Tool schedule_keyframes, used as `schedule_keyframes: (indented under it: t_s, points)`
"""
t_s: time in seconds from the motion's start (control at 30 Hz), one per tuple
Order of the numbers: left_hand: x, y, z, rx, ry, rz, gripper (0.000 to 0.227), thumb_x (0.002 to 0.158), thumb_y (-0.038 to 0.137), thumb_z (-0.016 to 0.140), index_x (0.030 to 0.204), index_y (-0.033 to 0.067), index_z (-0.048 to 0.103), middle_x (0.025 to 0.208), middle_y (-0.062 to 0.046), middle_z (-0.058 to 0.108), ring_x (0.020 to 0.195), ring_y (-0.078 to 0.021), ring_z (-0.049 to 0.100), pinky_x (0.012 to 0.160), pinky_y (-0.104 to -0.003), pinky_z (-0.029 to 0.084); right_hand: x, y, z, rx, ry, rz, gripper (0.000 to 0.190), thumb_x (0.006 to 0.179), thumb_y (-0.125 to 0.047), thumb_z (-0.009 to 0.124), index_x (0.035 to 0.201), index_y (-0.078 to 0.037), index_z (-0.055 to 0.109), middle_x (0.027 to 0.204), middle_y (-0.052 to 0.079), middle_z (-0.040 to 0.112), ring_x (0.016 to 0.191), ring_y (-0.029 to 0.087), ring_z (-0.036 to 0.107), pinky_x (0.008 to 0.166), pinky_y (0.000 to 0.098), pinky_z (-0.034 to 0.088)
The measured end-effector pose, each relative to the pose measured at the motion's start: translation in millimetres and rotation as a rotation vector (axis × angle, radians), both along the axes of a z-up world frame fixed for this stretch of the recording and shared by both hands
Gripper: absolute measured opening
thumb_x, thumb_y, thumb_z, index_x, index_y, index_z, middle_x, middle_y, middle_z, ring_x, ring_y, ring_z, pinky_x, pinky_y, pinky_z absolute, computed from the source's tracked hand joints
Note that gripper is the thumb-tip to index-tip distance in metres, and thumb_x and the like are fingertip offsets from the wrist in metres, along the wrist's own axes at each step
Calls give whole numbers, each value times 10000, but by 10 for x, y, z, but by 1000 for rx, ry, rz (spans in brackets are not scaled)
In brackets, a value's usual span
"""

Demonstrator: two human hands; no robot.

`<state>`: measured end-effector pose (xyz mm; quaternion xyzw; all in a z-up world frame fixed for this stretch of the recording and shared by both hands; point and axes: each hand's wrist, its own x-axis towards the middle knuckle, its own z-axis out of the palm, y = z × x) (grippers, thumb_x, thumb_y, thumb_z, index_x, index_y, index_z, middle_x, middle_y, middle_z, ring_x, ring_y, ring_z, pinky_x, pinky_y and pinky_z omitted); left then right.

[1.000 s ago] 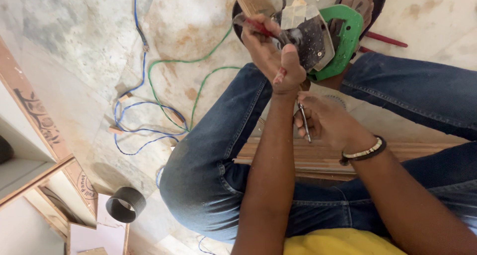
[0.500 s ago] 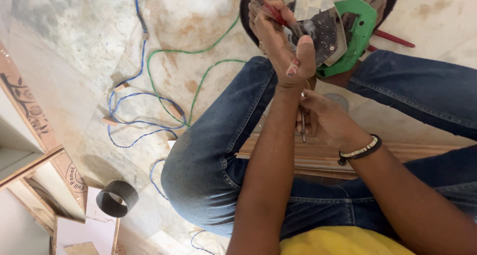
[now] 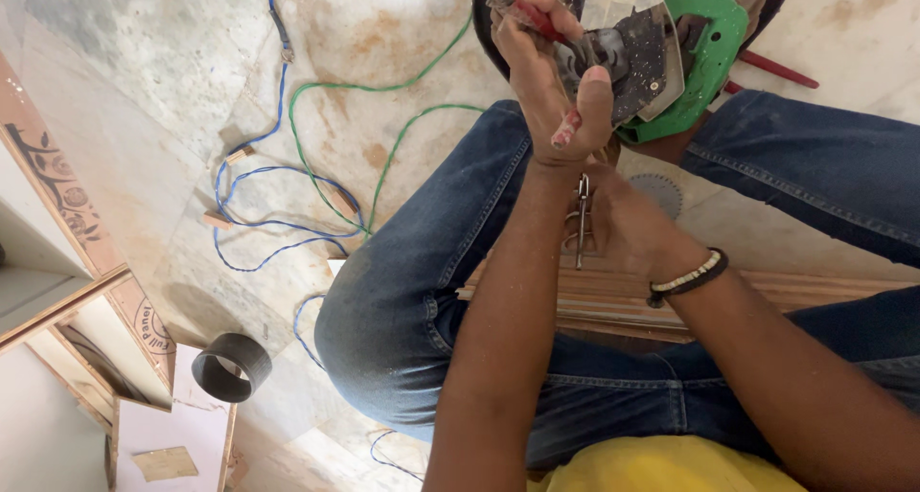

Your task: The person assembles components of a handheld woodworking tool by hand and using a screwdriver, attaching a circular saw blade to a wooden and green plastic housing.

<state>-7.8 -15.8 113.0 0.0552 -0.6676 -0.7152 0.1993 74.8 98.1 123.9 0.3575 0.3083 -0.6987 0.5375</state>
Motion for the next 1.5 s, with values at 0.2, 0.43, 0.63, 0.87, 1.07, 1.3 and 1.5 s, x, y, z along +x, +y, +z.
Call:
schedule_keyframes:
  t_s: [0.2, 0.43, 0.63, 0.87, 1.07, 1.3, 1.5]
  points:
    - [9, -11, 22, -116, 12, 53, 569, 914, 306, 585, 1352, 6, 381, 1077, -65, 447, 899, -122, 438, 847, -256, 414, -750, 475, 900, 547, 1314, 516, 755, 900, -597, 688, 1402, -69, 487, 1214, 139, 554, 1067, 236, 622, 902, 369, 536]
    - [87, 34, -31, 723, -288, -43, 741, 971, 457, 654, 1460, 12, 320, 1161, -123, 514, 1015, -165, 572, 856, -321, 505, -1652, -349, 1002, 115, 2013, 866, 1559, 583, -518, 992, 1589, -26, -92, 1674, 306, 58, 1585, 420, 72, 1299, 536, 186]
    - [208, -11, -230, 502, -217, -103, 725, 919, 537, 687, 1364, 38, 405, 1111, -84, 562, 973, -146, 598, 823, -294, 512, -1667, -411, 840, 101, 2170, 802, 1588, 545, -496, 998, 1616, -82, -99, 1655, 306, 104, 1563, 444, 121, 1264, 536, 288]
    - [218, -64, -346, 361, -157, -122, 720, 859, 631, 726, 1251, 69, 505, 1053, -39, 618, 924, -123, 629, 785, -262, 519, -1881, -412, 720, 26, 2171, 770, 1066, 560, -153, 903, 1497, -32, 410, 1215, 178, 528, 1078, 313, 578, 867, 449, 516]
    - [190, -97, -847, 386, -116, -169, 716, 799, 691, 770, 1140, 83, 606, 996, -14, 666, 885, -111, 652, 766, -243, 521, -1738, -312, 485, 105, 2114, 588, 621, 737, -65, 777, 1322, -27, 570, 879, 61, 521, 722, 193, 589, 633, 358, 484]
    - [183, -61, -484, 245, -127, -153, 681, 867, 513, 757, 1348, 86, 537, 1191, -41, 615, 1044, -158, 615, 867, -261, 525, -1568, -104, 347, 38, 1720, 413, 312, 1029, -122, 640, 1320, -37, 566, 895, 9, 610, 782, 106, 652, 653, 259, 539]
    - [102, -129, 268, -535, -23, 23, 399, 1053, 84, 581, 1423, 30, 444, 1404, -154, 499, 1303, -348, 539, 1135, -389, 458, -1747, -21, 199, 564, 2146, 513, 138, 1027, -95, 600, 1145, -65, 666, 835, 38, 687, 715, 158, 667, 657, 316, 535]
